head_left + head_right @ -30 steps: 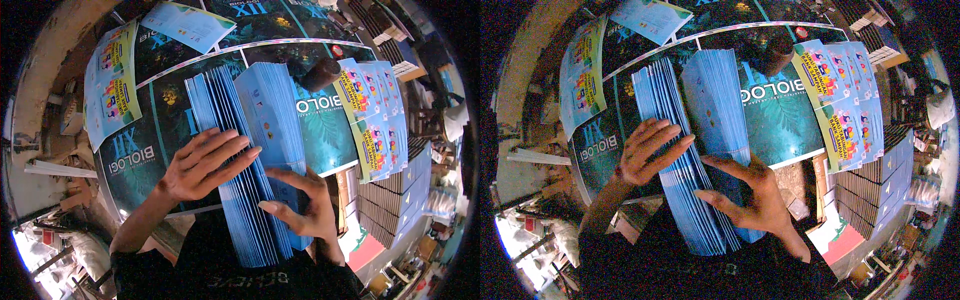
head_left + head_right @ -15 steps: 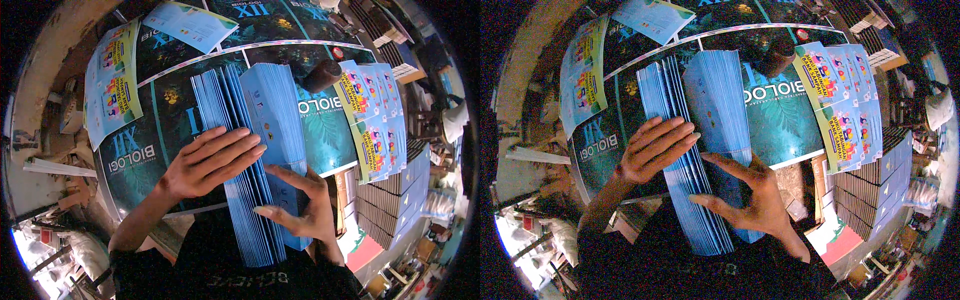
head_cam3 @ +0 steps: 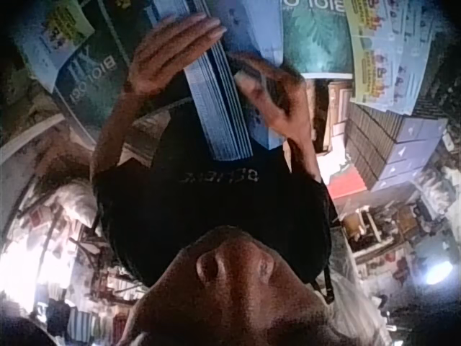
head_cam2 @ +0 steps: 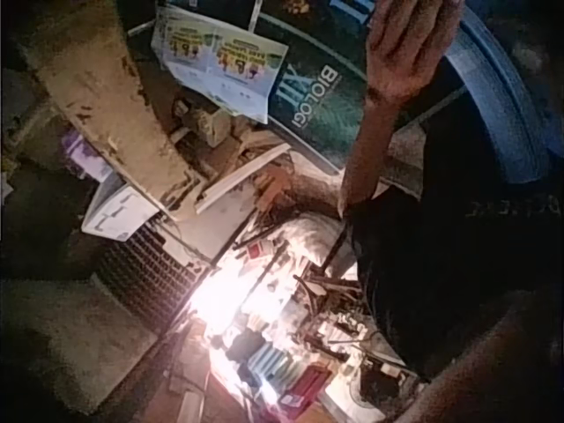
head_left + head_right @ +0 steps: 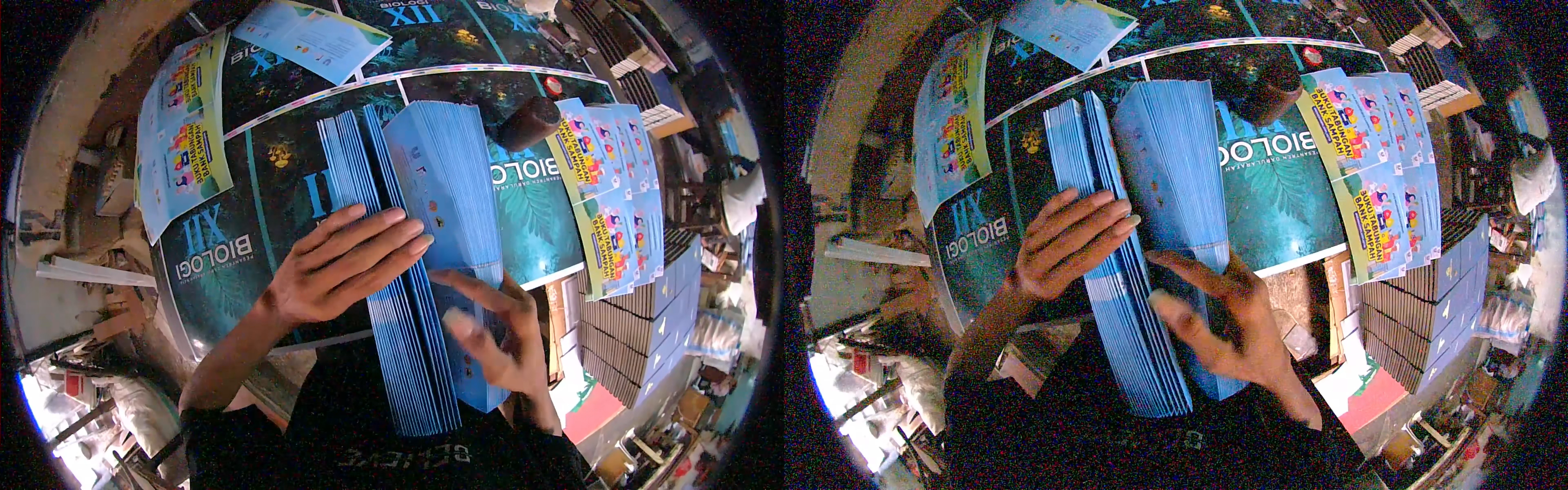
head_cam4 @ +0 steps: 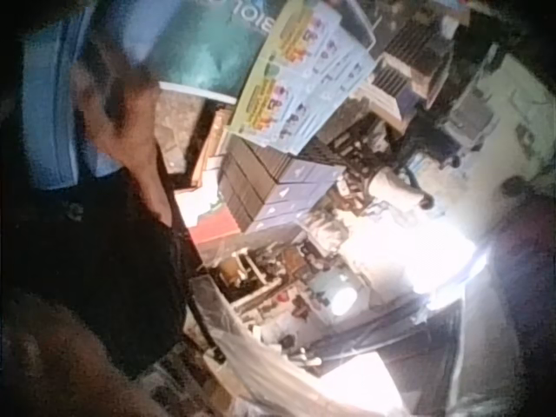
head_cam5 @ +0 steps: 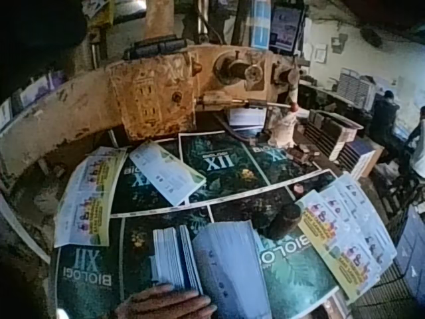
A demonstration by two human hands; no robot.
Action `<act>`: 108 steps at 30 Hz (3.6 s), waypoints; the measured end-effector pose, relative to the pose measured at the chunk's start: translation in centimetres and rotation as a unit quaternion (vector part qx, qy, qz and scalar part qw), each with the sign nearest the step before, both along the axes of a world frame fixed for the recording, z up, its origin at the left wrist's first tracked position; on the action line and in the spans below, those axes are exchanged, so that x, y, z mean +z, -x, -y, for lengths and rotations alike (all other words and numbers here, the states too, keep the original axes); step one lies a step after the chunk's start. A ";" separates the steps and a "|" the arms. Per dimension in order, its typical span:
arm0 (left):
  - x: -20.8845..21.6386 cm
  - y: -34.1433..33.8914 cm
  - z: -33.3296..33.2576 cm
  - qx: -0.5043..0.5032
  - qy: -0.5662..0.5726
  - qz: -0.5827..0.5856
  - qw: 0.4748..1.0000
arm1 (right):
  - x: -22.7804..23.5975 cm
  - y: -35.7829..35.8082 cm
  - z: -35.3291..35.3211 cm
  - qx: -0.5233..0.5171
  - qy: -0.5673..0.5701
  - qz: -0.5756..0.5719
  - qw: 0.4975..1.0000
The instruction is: The person folds printed paper covers by hand, presses the creases using a wooden block, and flips through and aligns them into a stack.
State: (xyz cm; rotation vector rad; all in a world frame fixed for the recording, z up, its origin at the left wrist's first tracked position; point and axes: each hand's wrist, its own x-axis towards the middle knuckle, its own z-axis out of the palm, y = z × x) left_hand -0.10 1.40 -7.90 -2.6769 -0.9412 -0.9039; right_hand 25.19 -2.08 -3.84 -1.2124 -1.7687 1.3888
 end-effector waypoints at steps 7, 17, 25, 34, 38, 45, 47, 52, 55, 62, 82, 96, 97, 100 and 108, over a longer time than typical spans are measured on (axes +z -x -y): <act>-1.1 0.3 0.3 0.008 -0.002 0.063 0.998 | 0.3 0.6 -0.2 0.015 -0.087 0.014 0.996; -0.9 0.1 -0.1 0.010 -0.030 0.021 0.999 | -1.6 -1.1 0.2 0.017 -0.049 0.009 0.999; -0.6 0.2 -0.1 -0.006 0.000 0.012 1.000 | 0.4 0.3 -0.2 0.021 -0.071 0.018 0.997; -1.7 0.4 0.2 0.011 -0.037 0.056 0.998 | -1.0 0.5 0.5 -0.059 -0.073 -0.045 0.995; -0.7 0.1 -0.1 0.004 -0.028 0.025 0.999 | 0.0 -0.9 0.6 -0.045 0.122 -0.008 0.992; -0.8 0.1 -0.5 -0.020 -0.008 0.012 1.000 | 0.3 0.4 -0.1 0.014 -0.074 0.021 0.997; -0.9 0.1 -0.5 -0.020 -0.011 0.012 1.000 | 0.4 0.5 0.1 0.012 -0.084 0.044 0.995; -0.8 0.3 -0.4 -0.021 -0.006 0.005 1.000 | 0.0 0.3 0.1 0.008 -0.073 0.026 0.997; -2.0 0.9 -0.1 -0.025 0.020 0.037 0.999 | -0.9 0.2 0.4 -0.045 -0.090 0.012 0.995; -1.8 0.3 -0.1 -0.005 -0.012 0.033 0.999 | -1.4 -0.5 0.2 0.010 -0.075 -0.005 0.997; -2.0 0.3 -0.3 -0.025 -0.007 0.054 0.998 | 0.2 0.7 0.3 0.005 -0.074 0.038 0.996; -0.9 0.2 -0.3 -0.011 -0.002 0.031 0.999 | 1.3 1.7 0.9 0.014 -0.110 0.050 0.993; -0.9 0.2 -0.3 -0.013 0.000 0.030 0.999 | 0.9 1.8 1.0 -0.001 -0.115 0.056 0.992; -1.5 0.5 -0.5 -0.016 -0.002 0.034 0.999 | 0.8 2.1 0.8 -0.012 -0.113 0.061 0.992; -0.5 1.7 -0.1 0.011 -0.109 -0.001 0.994 | 0.4 1.1 1.3 -0.102 -0.020 0.032 0.994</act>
